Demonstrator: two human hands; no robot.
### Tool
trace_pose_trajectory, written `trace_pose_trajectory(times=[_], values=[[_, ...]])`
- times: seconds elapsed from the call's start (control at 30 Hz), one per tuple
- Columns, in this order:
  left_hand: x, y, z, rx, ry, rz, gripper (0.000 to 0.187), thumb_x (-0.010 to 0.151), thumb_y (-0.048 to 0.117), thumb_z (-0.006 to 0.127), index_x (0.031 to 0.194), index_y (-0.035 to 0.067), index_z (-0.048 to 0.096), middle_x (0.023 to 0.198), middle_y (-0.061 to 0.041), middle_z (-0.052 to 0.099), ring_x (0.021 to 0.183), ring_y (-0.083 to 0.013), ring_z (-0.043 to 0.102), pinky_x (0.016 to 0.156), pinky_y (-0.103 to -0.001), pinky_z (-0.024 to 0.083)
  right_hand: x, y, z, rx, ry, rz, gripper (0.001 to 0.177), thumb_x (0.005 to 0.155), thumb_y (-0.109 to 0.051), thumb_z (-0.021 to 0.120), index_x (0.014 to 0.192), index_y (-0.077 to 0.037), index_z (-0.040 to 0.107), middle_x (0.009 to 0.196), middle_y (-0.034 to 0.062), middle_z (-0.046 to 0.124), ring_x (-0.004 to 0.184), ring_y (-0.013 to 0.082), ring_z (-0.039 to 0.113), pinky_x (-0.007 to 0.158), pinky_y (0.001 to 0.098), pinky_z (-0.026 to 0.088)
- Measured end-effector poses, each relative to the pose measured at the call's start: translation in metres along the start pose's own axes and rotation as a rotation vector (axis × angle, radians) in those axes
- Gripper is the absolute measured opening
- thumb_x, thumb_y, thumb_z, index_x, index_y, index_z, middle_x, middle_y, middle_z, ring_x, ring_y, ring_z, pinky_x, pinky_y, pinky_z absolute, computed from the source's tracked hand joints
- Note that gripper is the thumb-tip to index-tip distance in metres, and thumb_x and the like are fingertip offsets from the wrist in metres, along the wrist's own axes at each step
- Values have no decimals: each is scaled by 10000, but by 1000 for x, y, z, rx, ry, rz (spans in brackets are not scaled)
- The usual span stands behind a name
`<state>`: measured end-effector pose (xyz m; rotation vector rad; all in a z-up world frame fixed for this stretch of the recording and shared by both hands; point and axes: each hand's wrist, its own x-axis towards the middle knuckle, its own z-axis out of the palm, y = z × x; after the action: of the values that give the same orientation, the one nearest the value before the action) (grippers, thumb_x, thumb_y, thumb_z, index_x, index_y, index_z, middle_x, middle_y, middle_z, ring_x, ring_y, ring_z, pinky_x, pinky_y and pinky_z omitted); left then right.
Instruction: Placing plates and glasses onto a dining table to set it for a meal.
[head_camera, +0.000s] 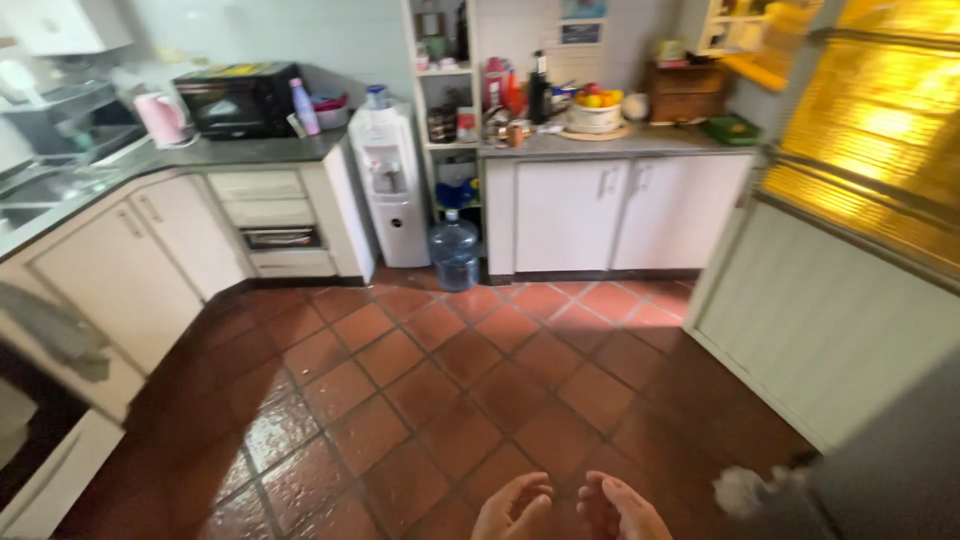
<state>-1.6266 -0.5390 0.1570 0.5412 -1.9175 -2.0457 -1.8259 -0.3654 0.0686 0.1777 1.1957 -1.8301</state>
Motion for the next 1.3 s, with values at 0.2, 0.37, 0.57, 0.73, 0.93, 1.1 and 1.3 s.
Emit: trace_pose_trajectory(times=[0.2, 0.37, 0.57, 0.73, 0.93, 1.1, 1.3], values=[[95, 49, -66, 32, 202, -116, 574, 925, 420, 712, 1384, 85, 629, 1247, -69, 747, 1195, -158, 700, 1017, -301, 526, 138, -75, 109, -134, -138, 102, 418, 943, -378, 592, 1280, -141, 664, 1044, 142, 726, 884, 316, 700, 728, 519, 589], [129, 67, -131, -44, 403, -73, 594, 914, 426, 708, 1379, 66, 623, 1254, -104, 743, 1195, -177, 699, 1019, -325, 533, 168, -118, 222, -224, -268, 202, 428, 937, -373, 606, 1305, -160, 655, 1063, 89, 736, 923, 270, 700, 762, 484, 578], [165, 83, -215, -73, 570, -123, 613, 932, 452, 685, 1397, 61, 603, 1298, -127, 720, 1270, -195, 674, 1079, -342, 509, 288, -99, 316, -389, -419, 319, 441, 940, -359, 613, 1327, -153, 654, 1058, 98, 740, 947, 286, 711, 793, 497, 587], [214, 71, -308, -127, 646, -124, 614, 938, 453, 681, 1403, 61, 595, 1324, -133, 708, 1302, -205, 660, 1104, -348, 497, 368, -84, 418, -553, -490, 359, 447, 950, -369, 587, 1341, -164, 652, 1087, 85, 762, 997, 277, 723, 858, 497, 592], [300, 44, -447, -142, 746, 18, 578, 915, 409, 709, 1348, 33, 641, 1257, -156, 743, 1224, -224, 690, 1045, -361, 526, 483, -52, 554, -587, -541, 433, 450, 962, -373, 583, 1358, -163, 632, 1092, 67, 742, 1014, 268, 706, 860, 489, 562], [320, 118, -536, -75, 719, -48, 591, 930, 451, 696, 1363, 53, 638, 1261, -112, 741, 1234, -191, 699, 1046, -346, 522, 530, -43, 653, -596, -561, 369, 451, 954, -342, 585, 1353, -140, 643, 1114, 99, 746, 1016, 304, 724, 871, 495, 572], [354, 140, -642, -90, 743, -143, 617, 914, 439, 730, 1400, 80, 603, 1309, -100, 703, 1265, -196, 675, 1076, -356, 507, 627, -4, 738, -696, -666, 370, 461, 954, -335, 591, 1352, -110, 650, 1121, 135, 745, 1046, 323, 736, 901, 494, 601]])
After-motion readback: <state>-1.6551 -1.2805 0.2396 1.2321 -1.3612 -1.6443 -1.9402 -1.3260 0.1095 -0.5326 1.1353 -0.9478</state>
